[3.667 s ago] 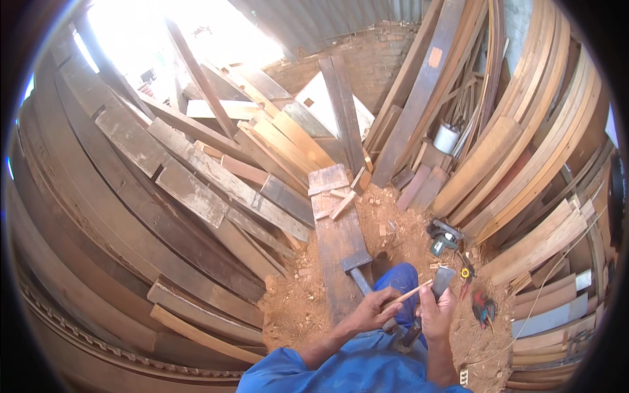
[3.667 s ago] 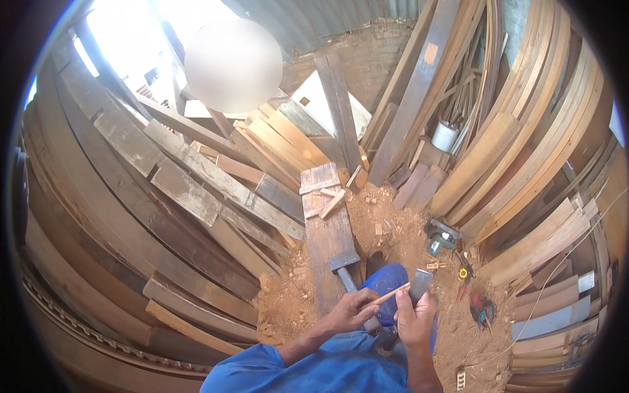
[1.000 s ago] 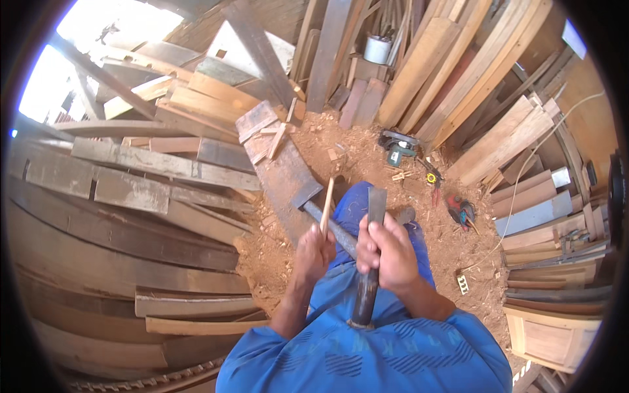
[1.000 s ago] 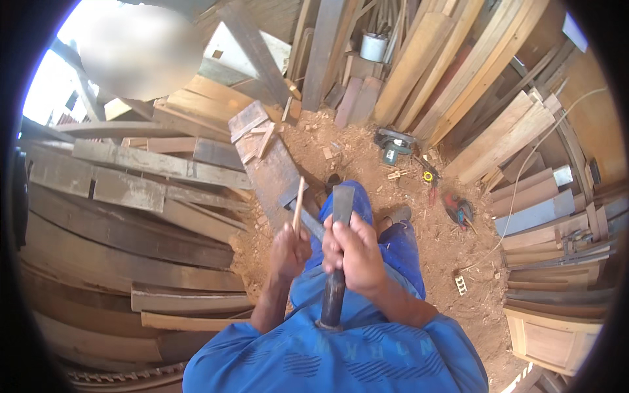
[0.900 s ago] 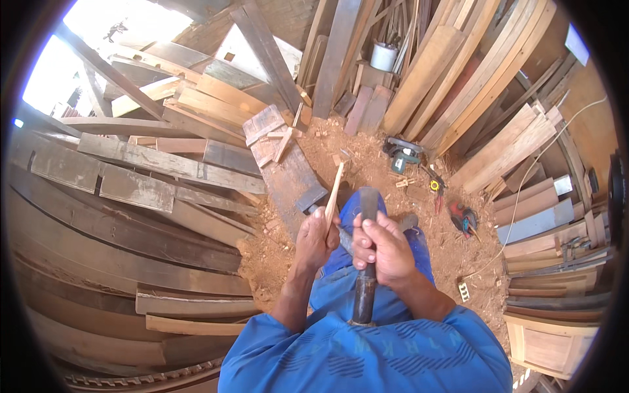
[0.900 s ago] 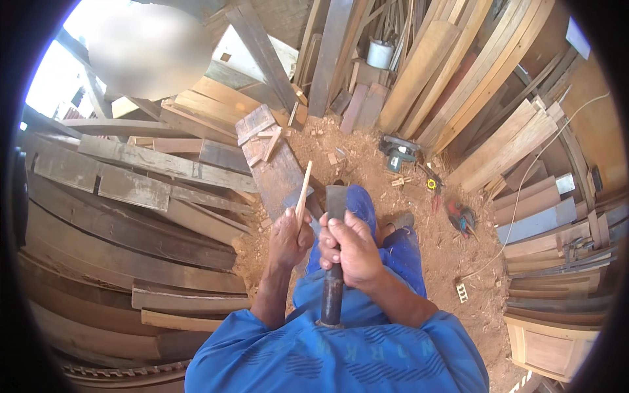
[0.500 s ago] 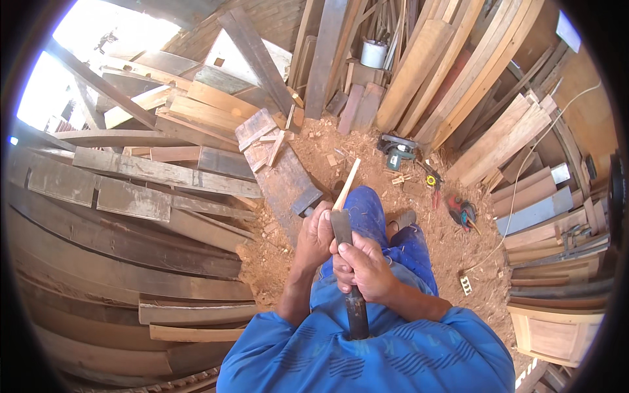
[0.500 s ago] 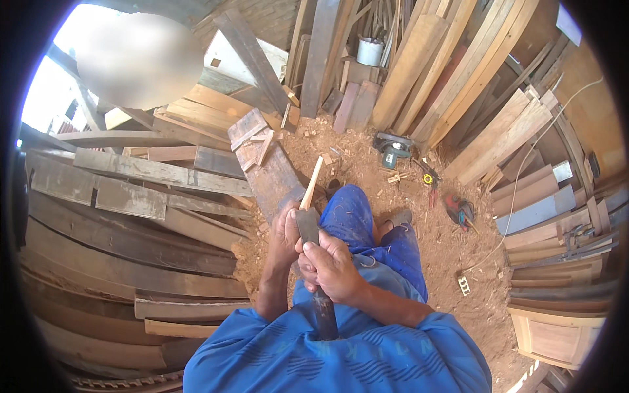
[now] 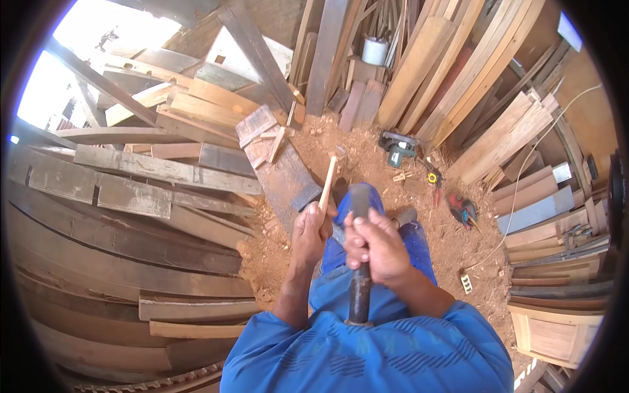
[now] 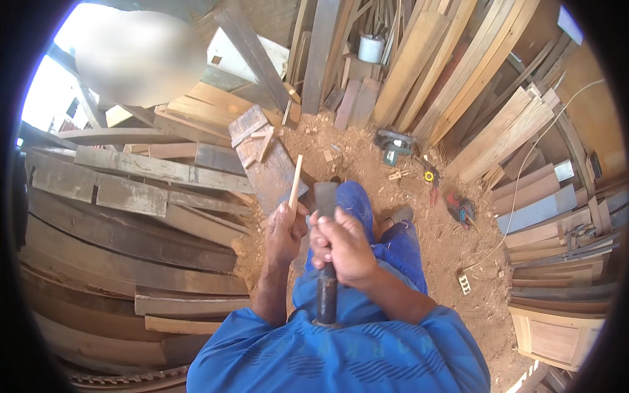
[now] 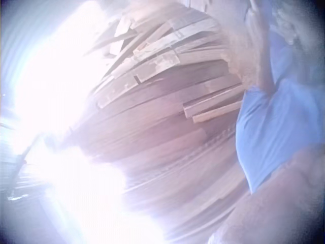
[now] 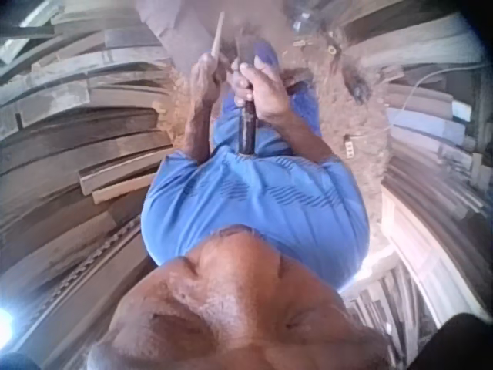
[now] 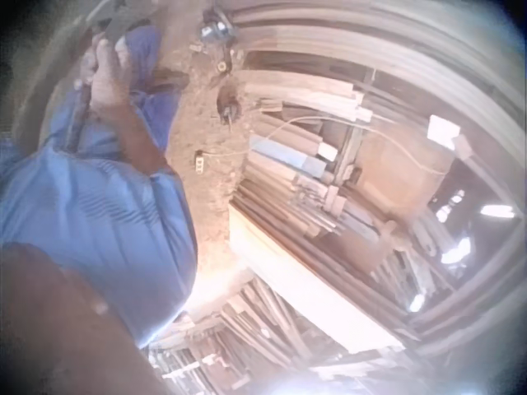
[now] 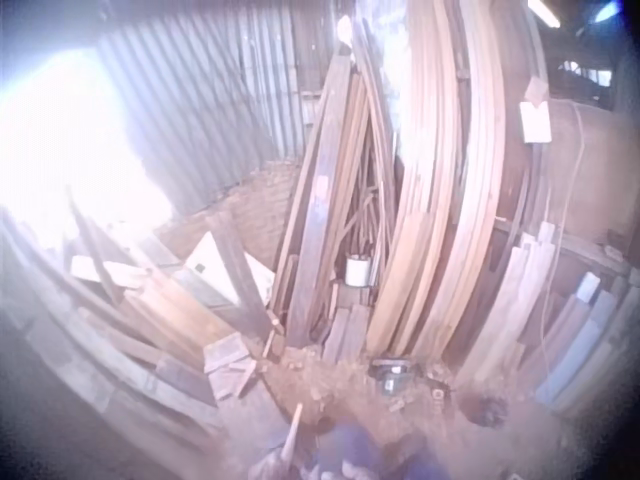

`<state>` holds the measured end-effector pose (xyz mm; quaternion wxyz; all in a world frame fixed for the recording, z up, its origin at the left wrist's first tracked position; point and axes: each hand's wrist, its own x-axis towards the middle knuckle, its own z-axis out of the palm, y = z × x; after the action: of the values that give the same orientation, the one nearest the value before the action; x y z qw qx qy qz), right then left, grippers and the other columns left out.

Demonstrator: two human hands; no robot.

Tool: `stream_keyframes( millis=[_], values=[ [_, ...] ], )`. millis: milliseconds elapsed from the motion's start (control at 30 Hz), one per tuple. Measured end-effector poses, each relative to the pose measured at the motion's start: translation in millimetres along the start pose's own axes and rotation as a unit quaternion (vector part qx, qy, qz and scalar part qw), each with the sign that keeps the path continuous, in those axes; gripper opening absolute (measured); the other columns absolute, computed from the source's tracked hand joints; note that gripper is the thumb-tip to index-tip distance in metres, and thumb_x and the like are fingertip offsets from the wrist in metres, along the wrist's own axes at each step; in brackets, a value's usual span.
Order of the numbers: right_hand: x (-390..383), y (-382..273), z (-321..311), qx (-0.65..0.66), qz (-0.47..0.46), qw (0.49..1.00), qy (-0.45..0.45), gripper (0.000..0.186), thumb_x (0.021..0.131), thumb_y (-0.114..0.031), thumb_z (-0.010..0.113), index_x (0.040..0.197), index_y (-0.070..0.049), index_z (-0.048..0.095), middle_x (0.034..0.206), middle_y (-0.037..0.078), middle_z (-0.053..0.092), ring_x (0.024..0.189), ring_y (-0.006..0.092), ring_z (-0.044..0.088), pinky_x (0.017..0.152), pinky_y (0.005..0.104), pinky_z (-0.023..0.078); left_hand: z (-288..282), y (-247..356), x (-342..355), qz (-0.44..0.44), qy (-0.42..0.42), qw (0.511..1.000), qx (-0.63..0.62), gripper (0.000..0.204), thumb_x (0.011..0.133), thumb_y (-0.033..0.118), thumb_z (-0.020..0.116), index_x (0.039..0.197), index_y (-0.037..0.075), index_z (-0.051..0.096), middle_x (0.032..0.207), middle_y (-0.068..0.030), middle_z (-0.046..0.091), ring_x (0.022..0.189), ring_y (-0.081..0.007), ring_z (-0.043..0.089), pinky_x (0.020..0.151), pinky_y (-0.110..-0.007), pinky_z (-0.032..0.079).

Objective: The person shapes a small piece of wood using a chisel and their hands, repeatedly removing thin shavings from the end and sides of the wooden stick.

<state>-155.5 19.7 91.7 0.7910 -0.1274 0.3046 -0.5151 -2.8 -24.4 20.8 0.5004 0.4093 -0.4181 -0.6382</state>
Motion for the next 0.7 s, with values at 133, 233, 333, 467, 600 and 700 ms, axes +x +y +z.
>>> stream_keyframes(
  millis=[133, 233, 333, 467, 600, 700],
  values=[
    [0.1, 17.5, 9.5, -0.018, 0.052, 0.997, -0.053, 0.013, 0.100, -0.021, 0.044, 0.103, -0.010, 0.049, 0.067, -0.003, 0.039, 0.048, 0.0054, 0.036, 0.047, 0.0263, 0.042, 17.0, 8.5, 17.6, 0.087, 0.015, 0.981, 0.174, 0.035, 0.102, 0.023, 0.037, 0.081, 0.003, 0.056, 0.064, -0.0034, 0.051, 0.056, -0.0155, 0.046, 0.053, -0.031, 0.038],
    [-7.4, 15.9, 5.8, -0.054, 0.008, 0.998, -0.031, 0.014, 0.100, -0.022, 0.043, 0.102, -0.009, 0.048, 0.067, -0.003, 0.038, 0.047, 0.0049, 0.035, 0.047, 0.0261, 0.042, 13.0, 13.0, 11.9, 0.154, -0.058, 0.944, 0.287, 0.032, 0.101, 0.019, 0.037, 0.080, 0.002, 0.054, 0.064, -0.0099, 0.052, 0.055, -0.0222, 0.048, 0.054, -0.035, 0.040],
    [-21.2, 9.7, 8.1, -0.061, -0.031, 0.998, -0.018, 0.012, 0.101, -0.017, 0.041, 0.102, -0.007, 0.047, 0.065, -0.003, 0.039, 0.048, 0.0054, 0.039, 0.044, 0.0266, 0.042, 10.3, 11.2, -8.6, 0.168, -0.096, 0.920, 0.340, 0.031, 0.101, 0.018, 0.037, 0.080, 0.002, 0.053, 0.064, -0.0152, 0.051, 0.055, -0.0265, 0.051, 0.053, -0.037, 0.041],
    [-26.4, 1.8, 17.6, -0.101, -0.064, 0.993, 0.009, 0.013, 0.101, -0.017, 0.041, 0.101, -0.006, 0.046, 0.063, -0.002, 0.039, 0.047, 0.0058, 0.038, 0.044, 0.0257, 0.041, 8.6, 9.4, -38.8, 0.226, -0.075, 0.888, 0.392, 0.026, 0.099, 0.016, 0.041, 0.081, 0.002, 0.054, 0.069, -0.0177, 0.056, 0.057, -0.0350, 0.056, 0.053, -0.041, 0.044],
    [-33.1, -20.5, 5.2, -0.089, -0.224, 0.970, 0.010, 0.014, 0.100, -0.018, 0.044, 0.101, -0.005, 0.047, 0.061, -0.001, 0.041, 0.046, 0.0060, 0.038, 0.043, 0.0251, 0.040, -17.8, -41.5, -73.8, -0.072, -0.113, 0.969, 0.208, 0.042, 0.104, 0.034, 0.037, 0.081, 0.006, 0.058, 0.060, -0.0008, 0.047, 0.055, -0.0114, 0.046, 0.051, -0.027, 0.037],
    [1.1, -29.1, -24.0, -0.184, -0.253, 0.944, 0.105, 0.019, 0.098, -0.016, 0.050, 0.110, -0.002, 0.052, 0.062, -0.001, 0.044, 0.047, 0.0047, 0.039, 0.044, 0.0210, 0.039, -6.7, -34.1, -57.2, -0.173, -0.114, 0.978, -0.015, 0.043, 0.103, 0.041, 0.037, 0.086, 0.007, 0.056, 0.058, 0.0069, 0.038, 0.051, -0.0051, 0.032, 0.047, -0.023, 0.025]
  ],
)
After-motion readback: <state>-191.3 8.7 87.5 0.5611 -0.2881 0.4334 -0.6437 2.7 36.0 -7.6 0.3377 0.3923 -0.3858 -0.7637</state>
